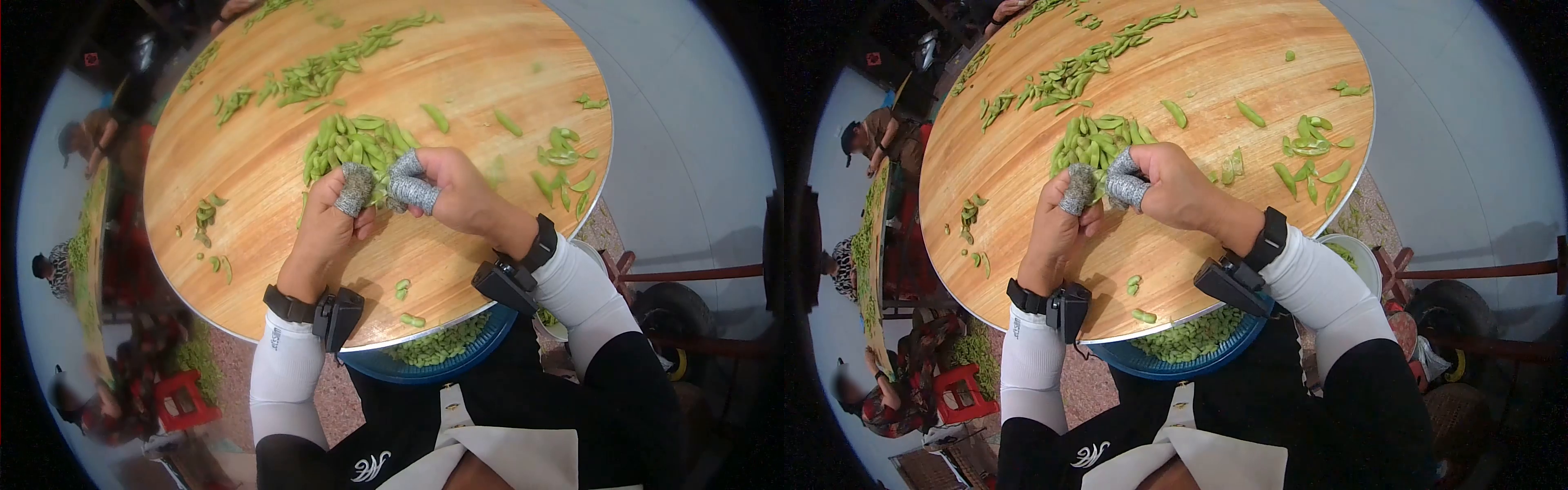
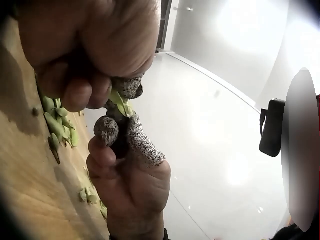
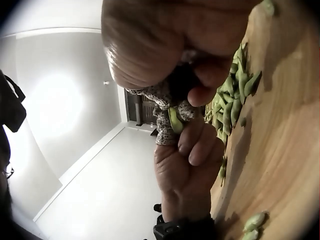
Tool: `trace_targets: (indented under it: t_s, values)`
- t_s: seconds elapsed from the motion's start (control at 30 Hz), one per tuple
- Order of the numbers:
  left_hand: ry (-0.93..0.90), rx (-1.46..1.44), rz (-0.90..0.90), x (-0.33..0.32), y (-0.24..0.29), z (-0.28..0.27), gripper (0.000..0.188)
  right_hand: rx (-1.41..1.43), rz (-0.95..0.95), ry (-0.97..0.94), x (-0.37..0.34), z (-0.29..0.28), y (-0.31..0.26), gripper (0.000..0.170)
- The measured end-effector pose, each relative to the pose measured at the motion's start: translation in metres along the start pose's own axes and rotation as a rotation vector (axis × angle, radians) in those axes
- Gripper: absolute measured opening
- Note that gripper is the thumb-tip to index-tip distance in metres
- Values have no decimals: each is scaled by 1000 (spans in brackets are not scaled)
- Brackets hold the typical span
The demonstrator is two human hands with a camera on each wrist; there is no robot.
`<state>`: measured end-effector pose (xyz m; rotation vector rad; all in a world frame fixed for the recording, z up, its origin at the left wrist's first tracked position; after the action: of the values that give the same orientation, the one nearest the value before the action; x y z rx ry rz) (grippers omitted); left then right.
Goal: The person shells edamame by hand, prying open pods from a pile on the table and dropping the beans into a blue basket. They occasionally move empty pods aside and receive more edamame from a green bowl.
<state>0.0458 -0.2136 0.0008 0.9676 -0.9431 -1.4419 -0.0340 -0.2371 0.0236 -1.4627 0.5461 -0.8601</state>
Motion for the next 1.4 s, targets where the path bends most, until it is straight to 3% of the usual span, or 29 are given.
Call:
trace_targets:
  t_s: [0.07, 0.13, 0.2, 0.27, 0.3, 0.37, 0.57, 0.6, 0.67, 0.7, 0.87, 0.93, 1.07, 1.17, 1.27, 1.33, 1.37, 1.4]
  values:
    - [-33, 68, -22, 1, 1, -3, 13, 65, 141, 108, -1, -8, 7, 6]
    - [-65, 141, -35, 1, 2, 0, 13, 76, 143, 127, 0, -10, 8, 6]
    - [-17, 413, 39, 0, 9, 6, 15, 86, 141, 141, 1, -11, 12, 5]
    - [16, 403, 89, 1, 5, 3, 15, -93, -30, 143, 1, -13, 5, 6]
    - [1, 523, 155, 1, 9, 5, 16, -92, -36, 138, 1, -12, 5, 6]
    - [6, 709, 267, 1, 15, 7, 18, -354, -240, 168, -2, -10, -15, 7]
    - [146, 455, 285, 4, 6, -4, 14, -432, -487, 181, -9, 3, -38, 6]
    - [147, 453, 275, 3, 5, -8, 14, -428, -477, 182, -9, 2, -37, 6]
    - [110, 257, 0, 8, -21, -19, 20, -319, -296, 183, -3, -8, -25, 6]
    - [161, 369, 81, 7, -4, -13, 18, -245, -257, 160, -3, -8, -24, 6]
    - [184, 359, 56, 1, 13, -12, 22, -110, -196, 193, 3, -24, -20, 8]
    - [104, 311, 35, -6, 17, -8, 29, 132, -106, 403, 3, -55, -16, 10]
    - [-98, 426, 82, -41, -1, 24, 30, 341, 16, 630, -1, -85, -3, 12]
    - [-101, 442, -48, -59, -24, 31, 29, 521, -30, 651, 1, -93, 7, 17]
    - [-88, 546, -3, -63, -18, 33, 27, 441, 1, 604, 1, -87, 8, 24]
    - [-228, 918, 305, -69, -1, 52, 22, 434, -3, 587, 2, -86, 6, 23]
    - [-228, 918, 303, -68, -1, 53, 22, 429, -5, 570, 3, -84, 6, 23]
    - [-263, 956, 421, -71, 5, 61, 23, 430, -2, 570, 3, -83, 6, 23]
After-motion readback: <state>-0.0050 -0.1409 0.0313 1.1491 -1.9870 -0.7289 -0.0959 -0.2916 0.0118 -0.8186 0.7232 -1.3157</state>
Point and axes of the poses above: each hand's wrist, its own x-axis towards the middle knuckle, its own z-axis out of the palm, y = z × x, the point moved 10 cm from there along x, towards the middle knuckle, and after that the axes turned 6 degrees about y, right-handed, at the moved point
